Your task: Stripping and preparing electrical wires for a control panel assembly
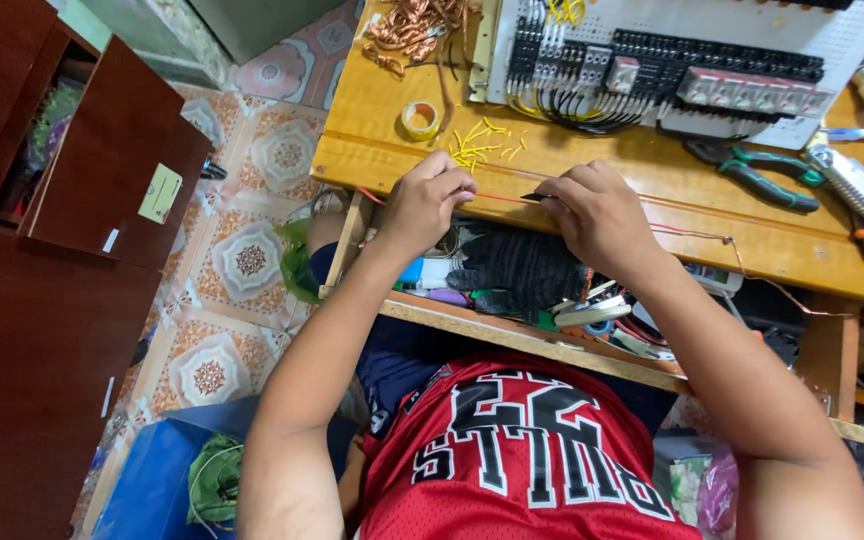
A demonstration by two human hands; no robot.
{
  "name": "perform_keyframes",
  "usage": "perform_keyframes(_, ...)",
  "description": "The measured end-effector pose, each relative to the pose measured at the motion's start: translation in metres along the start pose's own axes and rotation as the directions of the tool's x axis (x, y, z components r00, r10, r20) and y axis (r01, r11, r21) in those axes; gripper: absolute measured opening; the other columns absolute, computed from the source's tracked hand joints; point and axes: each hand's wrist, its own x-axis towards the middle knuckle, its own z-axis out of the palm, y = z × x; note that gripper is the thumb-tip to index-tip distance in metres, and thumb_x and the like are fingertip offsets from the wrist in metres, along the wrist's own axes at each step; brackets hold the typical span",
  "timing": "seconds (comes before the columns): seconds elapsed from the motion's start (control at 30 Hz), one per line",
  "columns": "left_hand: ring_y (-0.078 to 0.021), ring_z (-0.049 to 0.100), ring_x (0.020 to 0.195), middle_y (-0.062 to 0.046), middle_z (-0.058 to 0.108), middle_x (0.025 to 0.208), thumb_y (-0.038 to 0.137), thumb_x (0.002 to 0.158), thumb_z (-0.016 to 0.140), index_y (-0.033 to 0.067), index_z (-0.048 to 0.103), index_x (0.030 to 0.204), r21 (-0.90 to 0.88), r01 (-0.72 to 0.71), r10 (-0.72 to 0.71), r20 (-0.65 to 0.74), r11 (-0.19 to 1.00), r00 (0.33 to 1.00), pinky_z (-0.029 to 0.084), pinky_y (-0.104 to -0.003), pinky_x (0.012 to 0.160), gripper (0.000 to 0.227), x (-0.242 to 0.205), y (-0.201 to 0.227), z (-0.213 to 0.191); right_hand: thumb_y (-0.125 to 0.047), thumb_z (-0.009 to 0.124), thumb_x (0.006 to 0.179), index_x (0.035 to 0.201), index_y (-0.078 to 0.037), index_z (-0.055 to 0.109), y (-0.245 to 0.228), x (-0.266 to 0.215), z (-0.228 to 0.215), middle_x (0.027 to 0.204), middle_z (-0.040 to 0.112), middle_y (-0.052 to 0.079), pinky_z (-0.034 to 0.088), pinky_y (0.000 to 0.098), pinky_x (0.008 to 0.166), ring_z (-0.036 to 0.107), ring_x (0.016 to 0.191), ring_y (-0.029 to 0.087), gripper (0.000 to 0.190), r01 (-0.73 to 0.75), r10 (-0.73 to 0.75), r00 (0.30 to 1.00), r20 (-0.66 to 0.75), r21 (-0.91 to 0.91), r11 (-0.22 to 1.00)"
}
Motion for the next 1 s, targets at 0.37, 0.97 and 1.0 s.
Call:
perform_keyframes(0.37,-0.0204,0.061,0.087,0.004,0.053,0.080,0.025,0.101,0.066,0.0220,0.069,0.092,0.181,-0.168,0.174,-0.016,0.969,0.985,0.054,-0.030,0.080,0.010,-0.005,-0.019,0.008,-0.013,0.072,0.095,0.100,-0.008,0.067,-0.006,0.023,0.027,0.085,0.061,0.010,0.054,0.0445,0.071,0.066,0.083,0.035,0.009,-0.032,0.028,0.983,0.179,0.024,0.999)
perform_keyframes(0.97,-0.0232,0.053,0.083,0.001,0.042,0.083,0.015,0.108,0.047,0.0176,0.061,0.092,0.264,-0.375,0.378,0.043,0.888,0.925,0.050,-0.033,0.074,0.021,-0.001,-0.015,-0.014,-0.017,0.068,0.100,0.100,-0.011,0.066,-0.010,0.025,0.046,0.084,0.058,0.007,0.055,0.0409,0.070,0.067,0.085,0.032,0.006,0.016,-0.007,0.981,0.194,-0.049,0.999)
perform_keyframes(1.0,-0.0233,0.054,0.085,0.000,0.043,0.086,0.016,0.109,0.046,0.0177,0.060,0.092,0.269,-0.393,0.396,0.044,0.879,0.917,0.050,-0.033,0.075,0.022,0.002,-0.014,-0.012,-0.017,0.066,0.102,0.100,-0.011,0.065,-0.009,0.023,0.042,0.084,0.058,0.007,0.055,0.0405,0.070,0.066,0.086,0.032,0.007,0.002,0.007,0.982,0.187,-0.045,0.999)
